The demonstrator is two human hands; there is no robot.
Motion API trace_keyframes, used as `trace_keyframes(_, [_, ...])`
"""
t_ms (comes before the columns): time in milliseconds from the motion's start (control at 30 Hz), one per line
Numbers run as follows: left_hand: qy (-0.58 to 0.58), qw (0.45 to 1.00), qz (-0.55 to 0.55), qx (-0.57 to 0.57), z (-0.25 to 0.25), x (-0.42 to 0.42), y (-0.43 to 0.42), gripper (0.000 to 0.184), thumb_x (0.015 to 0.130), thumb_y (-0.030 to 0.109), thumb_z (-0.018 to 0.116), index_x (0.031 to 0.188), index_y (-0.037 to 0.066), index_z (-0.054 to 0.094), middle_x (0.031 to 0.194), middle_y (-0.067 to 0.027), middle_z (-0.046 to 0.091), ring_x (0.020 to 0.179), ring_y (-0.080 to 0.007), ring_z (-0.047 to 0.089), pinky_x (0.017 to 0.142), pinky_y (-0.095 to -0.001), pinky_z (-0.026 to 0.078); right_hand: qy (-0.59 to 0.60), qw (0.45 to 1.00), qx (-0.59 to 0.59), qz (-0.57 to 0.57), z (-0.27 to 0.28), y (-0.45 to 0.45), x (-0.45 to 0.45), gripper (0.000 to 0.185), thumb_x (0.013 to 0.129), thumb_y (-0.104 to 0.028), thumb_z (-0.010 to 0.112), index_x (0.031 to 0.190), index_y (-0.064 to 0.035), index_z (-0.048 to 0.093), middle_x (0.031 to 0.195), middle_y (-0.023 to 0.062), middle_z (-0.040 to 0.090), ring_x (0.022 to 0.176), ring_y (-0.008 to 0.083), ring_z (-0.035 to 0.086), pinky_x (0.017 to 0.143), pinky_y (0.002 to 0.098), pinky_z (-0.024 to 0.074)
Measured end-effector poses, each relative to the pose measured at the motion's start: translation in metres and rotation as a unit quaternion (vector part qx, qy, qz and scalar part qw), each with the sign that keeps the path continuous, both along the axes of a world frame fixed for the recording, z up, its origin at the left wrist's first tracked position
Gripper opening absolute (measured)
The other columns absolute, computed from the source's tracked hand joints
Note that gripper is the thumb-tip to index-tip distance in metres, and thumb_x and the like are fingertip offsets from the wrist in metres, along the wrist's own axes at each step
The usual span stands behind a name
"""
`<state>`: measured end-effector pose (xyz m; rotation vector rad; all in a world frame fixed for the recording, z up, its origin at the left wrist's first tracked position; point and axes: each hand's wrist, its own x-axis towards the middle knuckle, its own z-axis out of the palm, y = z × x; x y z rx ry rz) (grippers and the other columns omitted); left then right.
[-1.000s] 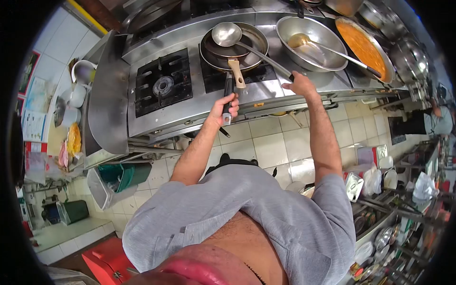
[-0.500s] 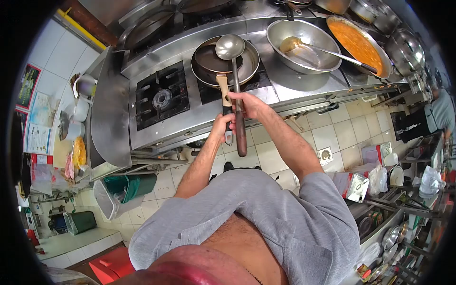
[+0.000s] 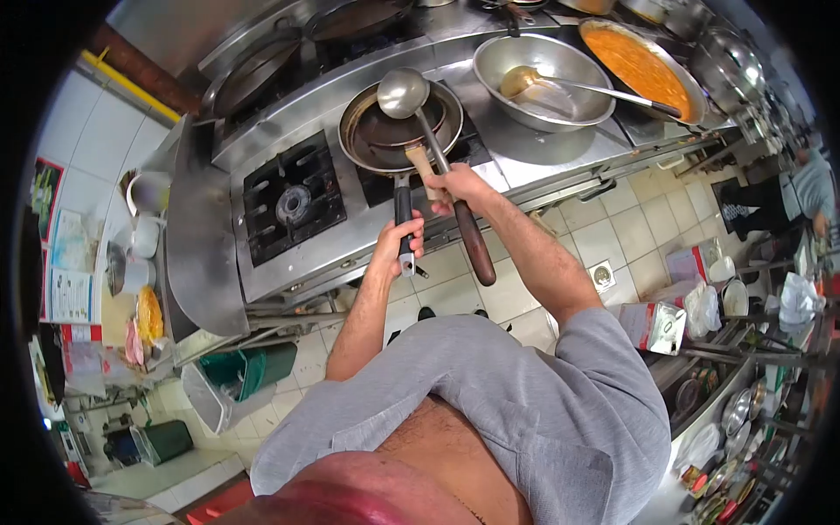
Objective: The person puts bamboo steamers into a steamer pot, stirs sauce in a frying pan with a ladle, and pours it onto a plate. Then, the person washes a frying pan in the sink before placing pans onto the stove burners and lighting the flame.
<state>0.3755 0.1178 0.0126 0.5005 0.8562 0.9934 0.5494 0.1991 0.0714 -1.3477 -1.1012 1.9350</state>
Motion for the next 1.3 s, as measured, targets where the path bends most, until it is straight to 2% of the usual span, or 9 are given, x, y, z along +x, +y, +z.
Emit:
trace_keyframes(133, [-0.033, 0.999, 0.012, -0.006, -0.001, -0.001, -0.002, 0.031, 0.08, 0.008, 0.063, 0.104, 0.005, 0.045, 0.075, -0.0057, 0.05, 0.049, -0.013, 0.05, 0.041, -0.0295, 0.044, -0.189, 0.97, 0.151, -0.013, 0.005, 0.003, 0.015, 0.029, 0.083, -0.023, 0.064, 0.091, 0.0022, 0.052, 0.066, 0.0061, 0.054, 0.045, 0.0139, 0.051, 0.039, 0.0295, 0.0446])
trace_keyframes(400, [-0.075, 0.997, 0.006, -0.032, -0.013, -0.002, 0.001, 0.026, 0.081, 0.008, 0.063, 0.101, 0.008, 0.045, 0.076, -0.0051, 0.051, 0.051, -0.0136, 0.05, 0.045, -0.0309, 0.044, -0.105, 0.969, 0.197, -0.104, 0.029, 0.08, 0.056, 0.024, 0.073, -0.013, 0.073, 0.078, -0.0021, 0.052, 0.057, 0.0022, 0.049, 0.04, 0.0105, 0.046, 0.036, 0.0255, 0.0365])
trace_keyframes(500, [-0.062, 0.998, 0.004, -0.02, -0.011, -0.001, 0.001, 0.025, 0.082, 0.009, 0.062, 0.1, 0.009, 0.044, 0.074, -0.0043, 0.049, 0.05, -0.0122, 0.048, 0.044, -0.0291, 0.043, -0.189, 0.957, 0.194, -0.102, 0.025, 0.132, 0.055, 0.025, 0.072, -0.01, 0.07, 0.088, -0.0005, 0.053, 0.062, 0.0075, 0.054, 0.05, 0.0219, 0.056, 0.047, 0.0323, 0.046])
trace_keyframes(567, [-0.056, 0.998, 0.004, -0.017, -0.013, 0.0, -0.001, 0.026, 0.082, 0.01, 0.062, 0.101, 0.009, 0.044, 0.072, -0.0033, 0.048, 0.05, -0.0112, 0.047, 0.042, -0.0271, 0.041, -0.368, 0.808, 0.443, -0.125, -0.009, 0.182, 0.052, 0.046, 0.071, -0.006, 0.066, 0.113, 0.0001, 0.048, 0.08, 0.0181, 0.058, 0.073, 0.0349, 0.06, 0.07, 0.04, 0.0495])
trace_keyframes(667, [-0.05, 0.998, 0.015, -0.036, -0.002, 0.0, -0.004, 0.027, 0.082, 0.01, 0.062, 0.101, 0.009, 0.044, 0.072, -0.003, 0.048, 0.05, -0.0111, 0.047, 0.042, -0.0271, 0.041, -0.395, 0.745, 0.524, -0.123, -0.05, 0.201, 0.052, 0.069, 0.07, -0.004, 0.059, 0.133, -0.0069, 0.032, 0.115, 0.0242, 0.048, 0.095, 0.0474, 0.054, 0.089, 0.0454, 0.0437])
trace_keyframes(1000, [-0.058, 0.998, 0.02, -0.028, 0.003, -0.002, 0.002, 0.028, 0.082, 0.01, 0.063, 0.103, 0.008, 0.045, 0.074, -0.0039, 0.05, 0.054, -0.0136, 0.051, 0.048, -0.0299, 0.045, -0.619, 0.657, 0.427, -0.062, -0.09, 0.152, 0.055, 0.055, 0.083, -0.018, 0.054, 0.134, -0.0157, 0.033, 0.122, 0.0209, 0.046, 0.091, 0.0408, 0.059, 0.082, 0.0542, 0.0449])
trace_keyframes(1067, [-0.07, 0.996, 0.011, -0.048, 0.014, -0.002, 0.004, 0.027, 0.082, 0.011, 0.064, 0.101, 0.007, 0.045, 0.071, -0.0029, 0.049, 0.053, -0.0127, 0.05, 0.047, -0.0307, 0.045, -0.393, 0.842, 0.354, -0.11, -0.066, 0.11, 0.046, 0.052, 0.085, -0.027, 0.057, 0.128, -0.0058, 0.037, 0.108, 0.0186, 0.054, 0.087, 0.0376, 0.06, 0.077, 0.0523, 0.0472])
trace_keyframes(1133, [-0.102, 0.993, -0.003, -0.056, 0.007, -0.004, 0.008, 0.026, 0.081, 0.01, 0.064, 0.098, 0.007, 0.045, 0.069, -0.0024, 0.048, 0.051, -0.0121, 0.049, 0.045, -0.0302, 0.044, -0.033, 0.994, -0.048, -0.097, -0.006, 0.034, 0.013, 0.049, 0.086, -0.034, 0.059, 0.116, 0.0006, 0.043, 0.091, 0.0145, 0.057, 0.08, 0.031, 0.06, 0.069, 0.0448, 0.049])
trace_keyframes(1300, [-0.054, 0.998, 0.026, -0.029, 0.004, 0.009, 0.008, 0.021, 0.078, 0.003, 0.061, 0.088, 0.006, 0.043, 0.06, -0.0011, 0.044, 0.041, -0.0101, 0.043, 0.034, -0.027, 0.038, 0.234, 0.955, -0.181, -0.033, -0.014, 0.012, -0.02, 0.014, 0.089, -0.016, 0.056, 0.082, -0.0095, 0.046, 0.055, -0.0061, 0.038, 0.037, 0.0025, 0.027, 0.033, 0.0189, 0.0201])
